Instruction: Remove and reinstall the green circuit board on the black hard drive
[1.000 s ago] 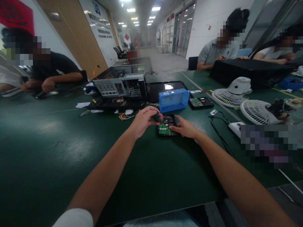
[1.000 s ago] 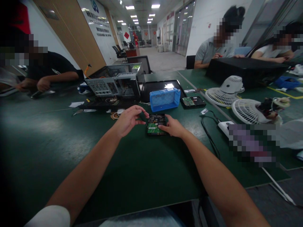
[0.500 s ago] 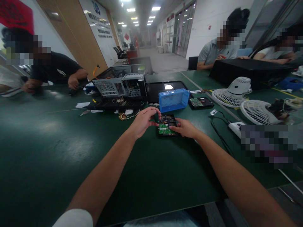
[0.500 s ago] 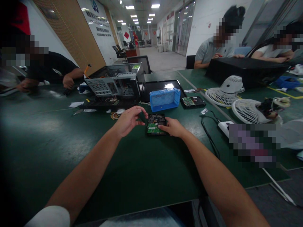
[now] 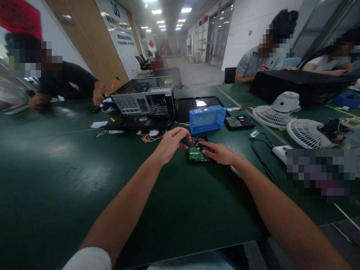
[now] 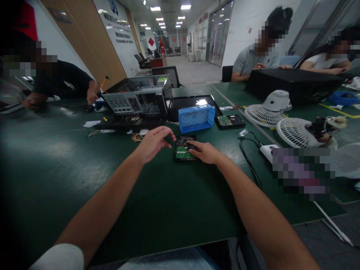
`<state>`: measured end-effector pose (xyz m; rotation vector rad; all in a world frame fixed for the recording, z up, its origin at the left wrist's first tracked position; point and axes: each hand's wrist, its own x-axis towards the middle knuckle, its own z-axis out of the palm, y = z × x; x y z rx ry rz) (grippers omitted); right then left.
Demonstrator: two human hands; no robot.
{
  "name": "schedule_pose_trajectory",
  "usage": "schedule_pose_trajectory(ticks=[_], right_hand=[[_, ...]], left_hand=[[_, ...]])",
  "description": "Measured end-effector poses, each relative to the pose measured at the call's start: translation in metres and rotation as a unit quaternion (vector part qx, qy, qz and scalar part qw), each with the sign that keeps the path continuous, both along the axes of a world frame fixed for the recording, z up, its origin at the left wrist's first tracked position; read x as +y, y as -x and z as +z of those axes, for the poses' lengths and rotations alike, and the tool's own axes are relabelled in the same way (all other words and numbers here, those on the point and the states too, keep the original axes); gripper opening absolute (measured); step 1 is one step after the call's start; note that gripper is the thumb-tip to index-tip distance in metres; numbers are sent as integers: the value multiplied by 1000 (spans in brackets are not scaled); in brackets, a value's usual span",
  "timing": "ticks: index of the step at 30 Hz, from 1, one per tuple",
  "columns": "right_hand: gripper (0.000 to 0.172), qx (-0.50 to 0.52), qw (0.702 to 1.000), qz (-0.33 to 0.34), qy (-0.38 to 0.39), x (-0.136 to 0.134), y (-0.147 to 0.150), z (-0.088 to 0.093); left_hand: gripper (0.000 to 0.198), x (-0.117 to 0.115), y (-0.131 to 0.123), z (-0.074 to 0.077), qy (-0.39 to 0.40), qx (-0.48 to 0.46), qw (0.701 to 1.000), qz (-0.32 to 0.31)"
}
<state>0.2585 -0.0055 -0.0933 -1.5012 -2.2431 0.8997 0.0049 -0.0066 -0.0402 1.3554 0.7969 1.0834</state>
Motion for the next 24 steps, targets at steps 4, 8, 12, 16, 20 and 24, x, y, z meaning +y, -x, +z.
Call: schedule_pose_trajectory(ticks=[4, 8, 12, 16, 20, 24], right_hand=[[57, -10, 1000, 0, -19, 1, 1, -1], [59, -18, 999, 1, -44, 2, 1, -5], [68, -12, 998, -14, -52, 3, 0, -8], [72, -8, 998, -11, -55, 2, 0, -8], [58, -23, 998, 6, -53, 2, 0, -6], [60, -24, 998, 4, -57, 3, 0, -6]], left_hand=[[25, -2, -1, 2, -1, 4, 1000, -15], [24, -2, -1, 1, -4, -4, 1000, -17], [24, -1, 0, 0, -2, -11, 1000, -14], [24, 0, 0, -1, -7, -9, 1000, -13], [25, -1, 0, 0, -2, -8, 1000, -13], [25, -3, 1, 3, 1, 2, 1000, -20]])
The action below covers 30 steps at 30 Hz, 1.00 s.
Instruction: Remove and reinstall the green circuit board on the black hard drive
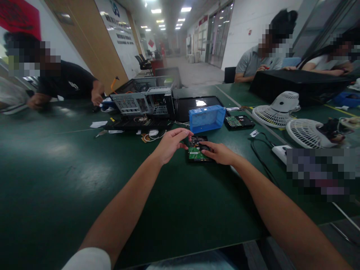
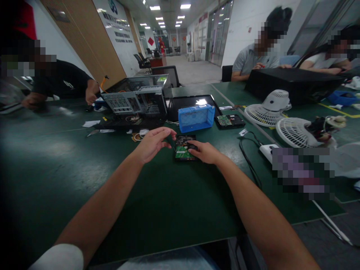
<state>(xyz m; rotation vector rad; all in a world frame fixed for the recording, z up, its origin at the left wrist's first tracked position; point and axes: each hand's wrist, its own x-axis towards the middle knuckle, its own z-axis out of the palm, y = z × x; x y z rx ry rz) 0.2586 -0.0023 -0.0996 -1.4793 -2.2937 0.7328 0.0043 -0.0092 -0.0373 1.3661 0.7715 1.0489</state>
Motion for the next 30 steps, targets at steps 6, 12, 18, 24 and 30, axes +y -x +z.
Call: schedule_pose_trajectory(ticks=[6, 12, 18, 24, 30], right_hand=[[74, 12, 1000, -23, 1, 1, 0, -5], [59, 15, 1000, 2, 3, 0, -1, -3], [56, 12, 1000, 8, 4, 1, -1, -2], [56, 4, 1000, 8, 4, 0, -1, -1], [54, 4, 1000, 7, -6, 0, 0, 0]], left_hand=[[27, 1, 0, 0, 5, -3, 1000, -4], [32, 2, 1, -2, 15, -6, 1000, 19], [34, 2, 1, -1, 14, 5, 1000, 18], [32, 4, 3, -3, -3, 15, 1000, 23], [27, 4, 3, -2, 45, -28, 998, 29]])
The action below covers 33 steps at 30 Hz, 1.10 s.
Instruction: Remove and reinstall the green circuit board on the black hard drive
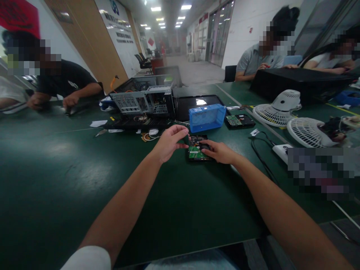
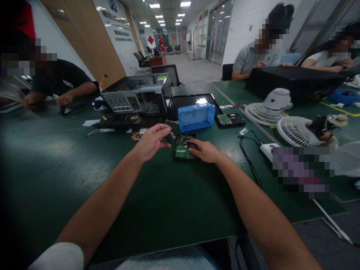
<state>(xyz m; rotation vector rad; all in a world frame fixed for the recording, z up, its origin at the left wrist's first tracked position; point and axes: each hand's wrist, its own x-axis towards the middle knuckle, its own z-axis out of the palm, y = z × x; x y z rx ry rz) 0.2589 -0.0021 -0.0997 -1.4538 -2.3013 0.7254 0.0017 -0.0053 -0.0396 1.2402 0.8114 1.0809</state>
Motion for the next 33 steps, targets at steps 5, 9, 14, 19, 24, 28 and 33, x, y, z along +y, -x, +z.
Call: schedule_pose_trajectory(ticks=[5, 9, 14, 19, 24, 28, 33], right_hand=[[54, 8, 1000, -7, 19, -1, 1, 2], [57, 15, 999, -5, 40, -2, 1, 3], [57, 26, 998, -3, 50, -2, 0, 2], [56, 31, 998, -5, 51, -2, 0, 1], [57, 28, 998, -6, 55, -2, 0, 2], [57, 21, 999, -6, 44, -3, 0, 4], [56, 21, 999, -9, 48, -5, 1, 6]], left_hand=[[26, -2, 0, 2, 22, -19, 999, -19], [23, -2, 0, 2, 18, -21, 1000, -12], [21, -1, -1, 0, 3, -27, 1000, -1], [27, -1, 0, 1, 2, -19, 1000, -23], [26, -2, -1, 2, 11, -22, 999, -31], [20, -3, -2, 1, 34, -45, 998, -25], [16, -1, -2, 0, 37, -53, 998, -27]])
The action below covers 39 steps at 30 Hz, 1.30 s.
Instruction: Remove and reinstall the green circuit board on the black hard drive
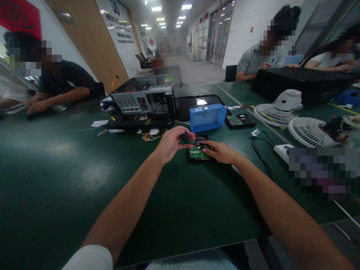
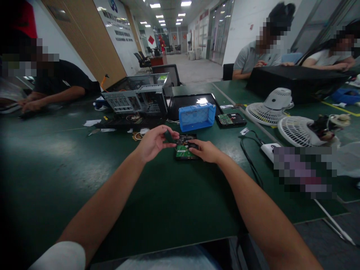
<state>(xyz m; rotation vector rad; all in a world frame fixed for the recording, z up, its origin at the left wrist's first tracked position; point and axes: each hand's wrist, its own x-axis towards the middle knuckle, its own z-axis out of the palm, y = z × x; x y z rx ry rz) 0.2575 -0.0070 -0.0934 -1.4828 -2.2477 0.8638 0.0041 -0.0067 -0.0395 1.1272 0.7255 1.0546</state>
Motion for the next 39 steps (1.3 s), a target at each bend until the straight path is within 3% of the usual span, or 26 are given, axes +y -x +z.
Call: schedule_pose_trajectory(ticks=[6, 12, 21, 28, 39], right_hand=[[57, 4, 1000, 10, -1, 0, 0, -1], [57, -3, 1000, 5, -11, 1, 0, 0], [56, 0, 1000, -1, -24, 0, 1, -2], [53, -36, 994, -2, -101, 4, 0, -5], [56, -59, 990, -33, -120, 6, 0, -12]], left_hand=[[18, 0, -2, -1, -16, 6, 1000, -20], [22, 2, -6, -9, -67, 11, 997, 28], [22, 0, -6, -6, -68, 15, 997, 12], [23, 1, -7, -7, -67, 11, 998, 13], [23, 0, -8, -7, -75, 3, 997, 15]])
